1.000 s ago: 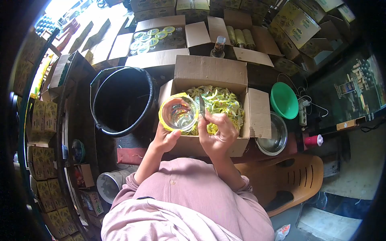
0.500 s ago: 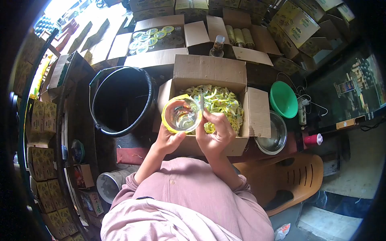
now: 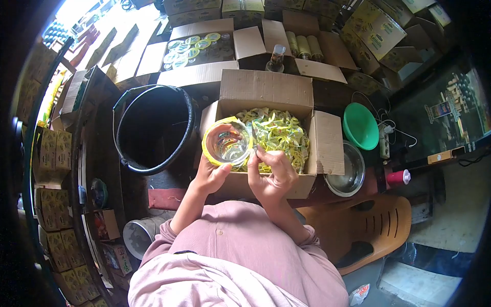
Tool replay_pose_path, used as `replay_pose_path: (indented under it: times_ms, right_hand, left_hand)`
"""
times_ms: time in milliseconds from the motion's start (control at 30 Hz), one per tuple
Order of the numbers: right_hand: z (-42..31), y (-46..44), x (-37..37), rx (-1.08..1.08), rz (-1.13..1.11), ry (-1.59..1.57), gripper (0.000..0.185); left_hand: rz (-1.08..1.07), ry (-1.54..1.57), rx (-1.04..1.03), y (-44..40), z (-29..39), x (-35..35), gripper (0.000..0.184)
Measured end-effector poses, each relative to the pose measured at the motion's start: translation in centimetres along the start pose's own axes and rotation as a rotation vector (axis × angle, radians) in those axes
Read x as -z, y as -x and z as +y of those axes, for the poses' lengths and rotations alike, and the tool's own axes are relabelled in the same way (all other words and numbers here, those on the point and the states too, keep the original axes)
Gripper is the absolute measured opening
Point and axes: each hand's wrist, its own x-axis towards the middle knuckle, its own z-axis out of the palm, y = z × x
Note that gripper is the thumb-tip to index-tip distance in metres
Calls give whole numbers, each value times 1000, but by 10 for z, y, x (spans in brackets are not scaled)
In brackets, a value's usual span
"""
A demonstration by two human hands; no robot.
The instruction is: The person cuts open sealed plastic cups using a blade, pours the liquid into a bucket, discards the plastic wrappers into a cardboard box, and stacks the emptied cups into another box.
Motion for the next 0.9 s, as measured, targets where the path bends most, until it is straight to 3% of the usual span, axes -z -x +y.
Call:
replay_pose_path:
  times_ms: [100, 300, 900]
  right_hand:
    - [0, -9, 1, 62, -15, 112, 20]
    - [10, -11, 3, -8, -45, -88, 18]
    - [-6, -10, -1, 17, -60, 72, 18]
  left_hand:
    - [-71, -31, 29, 2, 2, 2, 71]
    - [-46, 27, 29, 1, 1, 2, 70]
    - [-81, 0, 29, -4, 4, 8, 69]
